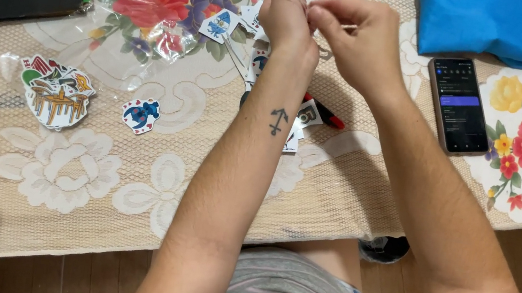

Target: The person uses scissors to cut out a blue cartoon character from a printed sheet. They trim the edges of the character and place the finished cutout on the table. The person also gathers and discards the excess paper scraps.

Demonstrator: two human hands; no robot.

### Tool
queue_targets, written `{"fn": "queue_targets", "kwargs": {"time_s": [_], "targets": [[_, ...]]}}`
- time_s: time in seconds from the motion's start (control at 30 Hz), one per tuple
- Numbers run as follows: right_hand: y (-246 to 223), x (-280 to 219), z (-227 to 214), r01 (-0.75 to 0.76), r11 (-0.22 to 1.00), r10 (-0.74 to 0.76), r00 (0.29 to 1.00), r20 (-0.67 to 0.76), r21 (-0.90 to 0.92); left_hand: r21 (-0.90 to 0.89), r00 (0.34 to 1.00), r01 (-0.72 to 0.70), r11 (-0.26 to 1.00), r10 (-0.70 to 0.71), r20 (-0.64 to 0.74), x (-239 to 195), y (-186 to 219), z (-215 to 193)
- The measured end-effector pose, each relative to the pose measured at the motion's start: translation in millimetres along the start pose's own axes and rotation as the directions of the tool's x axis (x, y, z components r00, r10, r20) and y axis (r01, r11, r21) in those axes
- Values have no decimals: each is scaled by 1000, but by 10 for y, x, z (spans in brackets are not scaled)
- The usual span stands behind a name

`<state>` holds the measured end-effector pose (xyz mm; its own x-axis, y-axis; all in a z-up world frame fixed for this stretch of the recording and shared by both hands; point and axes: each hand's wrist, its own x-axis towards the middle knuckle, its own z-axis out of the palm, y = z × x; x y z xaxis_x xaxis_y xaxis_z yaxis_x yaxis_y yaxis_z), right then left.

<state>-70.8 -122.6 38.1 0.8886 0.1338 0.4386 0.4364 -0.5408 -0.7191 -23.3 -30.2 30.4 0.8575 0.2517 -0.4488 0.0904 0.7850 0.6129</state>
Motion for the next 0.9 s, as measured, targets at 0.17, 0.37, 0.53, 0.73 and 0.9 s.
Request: {"fn": "queue_targets", "kwargs": {"time_s": [0.17,0.37,0.53,0.73,0.9], "targets": [[-3,-54,12,-279,845,419,876,-239,456,-133,981,148,980,-128,144,145,-181,57],[-206,-84,114,-137,33,833,552,49,990,-233,870,368,900,-244,430,36,-312,114],[-124,-37,176,-83,362,795,547,-261,929,161,886,-42,986,-37,462,-64,-440,155],[-87,-46,140,-26,-31,736,676,41,999,522,792,-525,672,162,588,-145,-545,187],[237,-37,51,-47,-106,605,790,102,993,617,656,-754,224,215,724,-220,-619,215]]}}
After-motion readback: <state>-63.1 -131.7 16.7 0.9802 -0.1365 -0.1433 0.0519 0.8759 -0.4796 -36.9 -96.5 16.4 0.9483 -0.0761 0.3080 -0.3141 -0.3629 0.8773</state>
